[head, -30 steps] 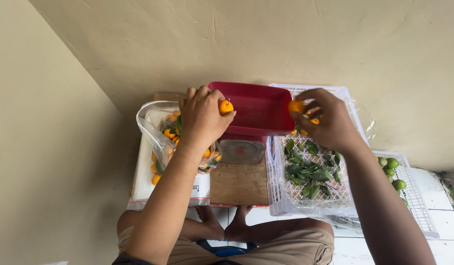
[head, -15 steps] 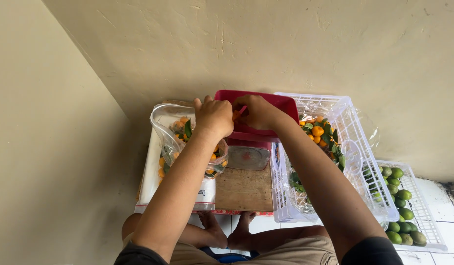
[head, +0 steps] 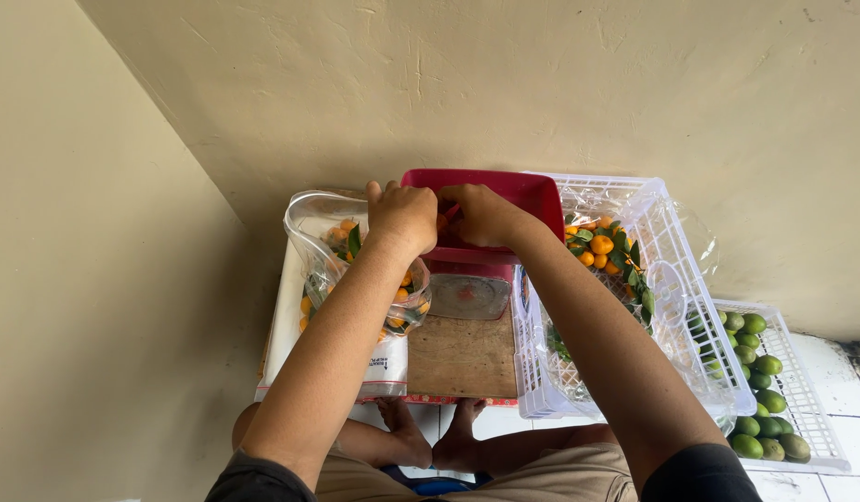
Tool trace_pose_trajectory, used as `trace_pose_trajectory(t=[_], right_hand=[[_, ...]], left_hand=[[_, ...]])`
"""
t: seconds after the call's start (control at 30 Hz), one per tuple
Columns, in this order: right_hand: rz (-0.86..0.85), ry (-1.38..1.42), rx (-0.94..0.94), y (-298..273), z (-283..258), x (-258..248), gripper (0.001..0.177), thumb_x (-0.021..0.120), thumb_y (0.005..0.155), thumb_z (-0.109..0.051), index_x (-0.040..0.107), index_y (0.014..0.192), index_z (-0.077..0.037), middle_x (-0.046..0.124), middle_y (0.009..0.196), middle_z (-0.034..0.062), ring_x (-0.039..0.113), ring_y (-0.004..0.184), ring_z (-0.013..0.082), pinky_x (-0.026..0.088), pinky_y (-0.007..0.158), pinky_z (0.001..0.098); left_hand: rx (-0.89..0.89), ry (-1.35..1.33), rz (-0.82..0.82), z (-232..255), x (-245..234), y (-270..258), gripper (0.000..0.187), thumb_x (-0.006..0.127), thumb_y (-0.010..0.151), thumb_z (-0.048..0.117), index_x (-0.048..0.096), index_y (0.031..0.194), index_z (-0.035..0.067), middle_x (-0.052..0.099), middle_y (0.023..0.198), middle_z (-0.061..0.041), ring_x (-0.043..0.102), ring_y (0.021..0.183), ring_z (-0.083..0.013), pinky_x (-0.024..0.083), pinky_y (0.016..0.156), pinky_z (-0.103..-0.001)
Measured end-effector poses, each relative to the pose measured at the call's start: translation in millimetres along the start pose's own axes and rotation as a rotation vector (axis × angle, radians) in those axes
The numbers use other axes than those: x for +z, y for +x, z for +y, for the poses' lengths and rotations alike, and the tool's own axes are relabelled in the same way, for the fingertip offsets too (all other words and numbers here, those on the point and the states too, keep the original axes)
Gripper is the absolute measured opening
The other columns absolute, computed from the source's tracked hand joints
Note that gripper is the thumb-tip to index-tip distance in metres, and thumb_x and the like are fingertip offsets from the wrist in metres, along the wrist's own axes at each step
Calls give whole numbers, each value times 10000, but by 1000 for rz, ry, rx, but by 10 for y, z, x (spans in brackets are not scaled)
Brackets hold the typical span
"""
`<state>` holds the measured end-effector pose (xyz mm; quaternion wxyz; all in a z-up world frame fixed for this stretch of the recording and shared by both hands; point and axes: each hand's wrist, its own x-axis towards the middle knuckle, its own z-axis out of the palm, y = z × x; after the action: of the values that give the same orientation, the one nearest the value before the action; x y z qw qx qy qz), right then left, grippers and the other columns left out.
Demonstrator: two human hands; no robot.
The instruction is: Bagging and weighing small orange fruits from a crate into plastic bags using a scale and a bowl.
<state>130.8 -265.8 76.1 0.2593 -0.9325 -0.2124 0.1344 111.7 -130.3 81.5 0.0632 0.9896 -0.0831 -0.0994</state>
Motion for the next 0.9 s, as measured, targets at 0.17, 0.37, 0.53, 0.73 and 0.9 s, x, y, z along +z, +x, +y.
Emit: trace_pose_trajectory(t=[0.17,0.37,0.53,0.73,0.9], right_hand=[[-2,25,20,-111,-43,-62,327,677,897,14,702,1214,-66,722,1210,181,729,1079,357,591,938,454],[144,66,-85,-207,235,-111,321,699,875,49,704,1191,-9,723,1104,232,733,1016,392,585,904,482],[388,111,-158,-481,614,-262,287,776,828,16,746,1110,-23,749,868,201,748,855,381,597,789,456],[565,211,-108,-1197,1011,-566,192,735,993,-43,695,1163,37,726,878,221,731,858,321,582,805,452],[592,112,34,-1496,1801,-553,507,576,914,129,599,1407,12,603,1359,245,655,1106,427,576,812,504]], left_hand=[[35,-24,32,-59,35,12,240,669,860,27,774,1063,100,749,1085,-124,612,1118,-328,299,964,-497],[42,-114,75,-183,-35,-116,327,695,928,182,694,1249,118,711,1194,-131,587,1196,-345,331,996,-535],[66,-252,225,-333,-106,-285,367,591,1025,249,625,1354,93,658,1238,-158,569,1234,-376,387,1020,-590],[150,-454,378,-47,-193,-574,373,616,990,204,643,1311,16,622,1190,-197,582,1195,-418,461,978,-592],[576,-574,544,531,-22,-681,301,636,980,198,687,1207,8,645,1114,-207,660,1080,-439,528,884,-573]])
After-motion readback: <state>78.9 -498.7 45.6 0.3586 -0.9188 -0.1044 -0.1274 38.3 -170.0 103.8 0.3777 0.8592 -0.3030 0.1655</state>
